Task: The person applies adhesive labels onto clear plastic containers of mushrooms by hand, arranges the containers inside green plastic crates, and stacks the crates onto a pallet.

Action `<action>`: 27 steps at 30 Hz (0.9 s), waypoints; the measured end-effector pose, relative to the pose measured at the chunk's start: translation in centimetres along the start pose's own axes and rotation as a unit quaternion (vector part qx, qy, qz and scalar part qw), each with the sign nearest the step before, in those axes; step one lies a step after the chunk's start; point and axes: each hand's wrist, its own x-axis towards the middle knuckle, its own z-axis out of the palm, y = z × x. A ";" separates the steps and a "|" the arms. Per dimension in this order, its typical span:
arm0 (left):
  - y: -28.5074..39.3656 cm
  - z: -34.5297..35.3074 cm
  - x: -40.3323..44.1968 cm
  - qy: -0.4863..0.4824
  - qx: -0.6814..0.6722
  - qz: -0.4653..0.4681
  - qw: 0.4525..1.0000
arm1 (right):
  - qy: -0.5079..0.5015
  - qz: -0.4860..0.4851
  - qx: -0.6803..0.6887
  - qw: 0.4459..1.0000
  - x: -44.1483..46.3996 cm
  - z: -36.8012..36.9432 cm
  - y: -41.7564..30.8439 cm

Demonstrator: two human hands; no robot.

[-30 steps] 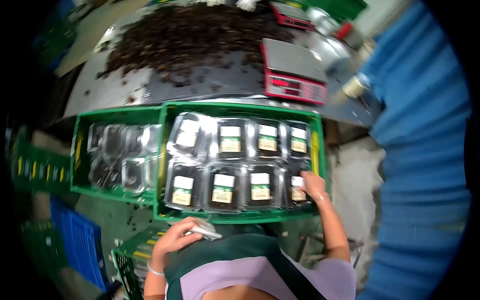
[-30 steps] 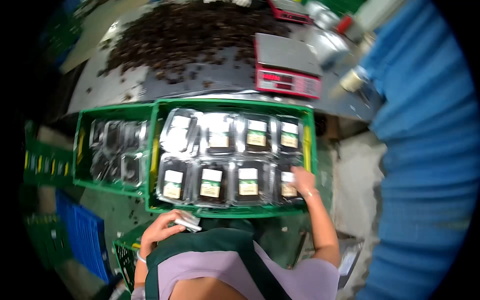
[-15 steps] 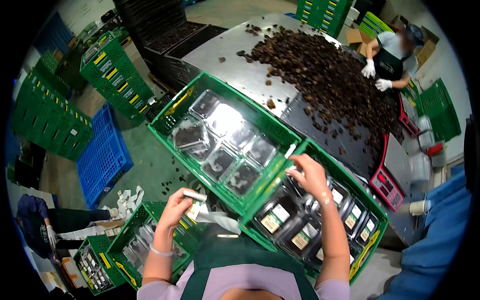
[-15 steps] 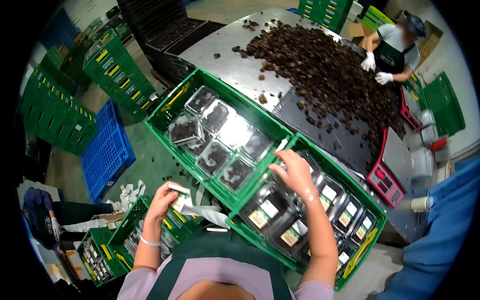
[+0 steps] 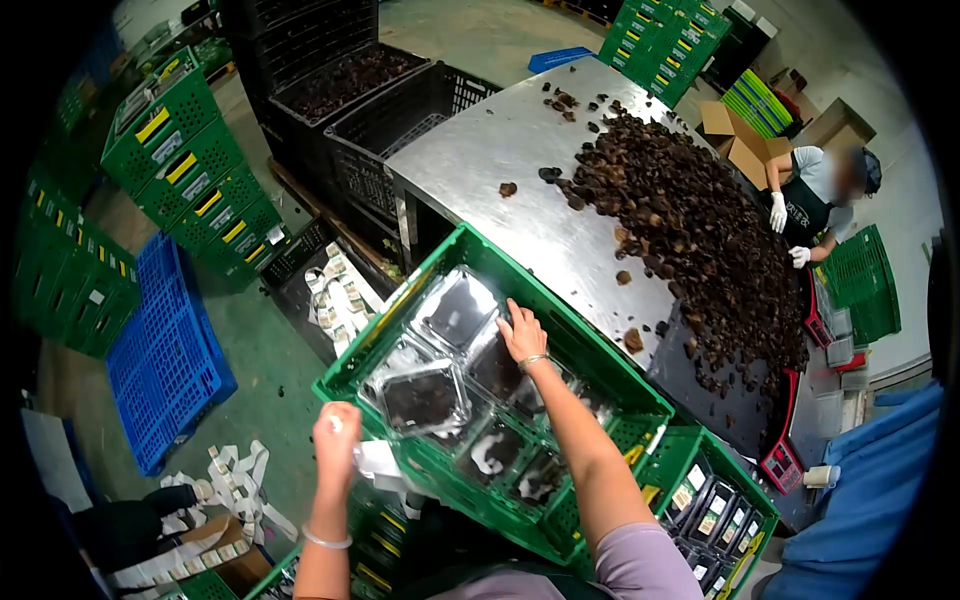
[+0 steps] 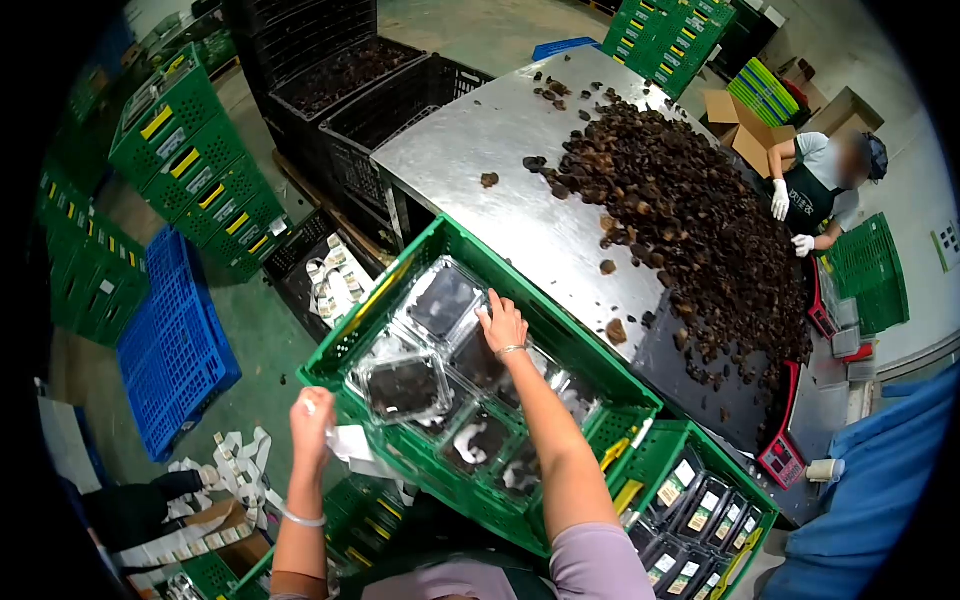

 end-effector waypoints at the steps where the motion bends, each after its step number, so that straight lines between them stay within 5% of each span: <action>1: 0.1 1.0 1.3 -0.023 0.126 0.039 0.991 | -0.019 0.025 0.001 1.000 1.1 0.8 -0.6; 4: -0.4 4.0 4.4 -0.103 0.384 0.205 0.894 | -0.011 0.077 -0.025 0.997 3.2 2.8 -2.2; 11: -6.9 6.6 10.0 -0.243 0.664 0.028 0.707 | 0.004 0.116 0.025 0.993 4.6 1.2 -4.0; 14: -6.5 6.3 10.3 -0.233 0.660 0.032 0.713 | 0.067 0.084 0.132 0.985 2.7 -2.0 -4.5; 17: -7.6 4.3 10.8 -0.258 0.560 0.169 0.769 | 0.097 0.116 0.154 0.976 0.4 -5.7 -4.1; 19: -7.1 3.7 10.4 -0.271 0.541 0.243 0.758 | 0.145 0.077 0.195 0.967 -2.6 -9.8 -3.8; 23: -2.4 4.5 4.6 -0.227 0.497 0.310 0.778 | 0.215 0.026 0.324 0.921 -12.3 -23.7 -4.7; 27: 2.8 6.3 -1.0 -0.213 0.418 0.321 0.823 | 0.282 -0.006 0.277 0.918 -24.6 -38.1 -1.5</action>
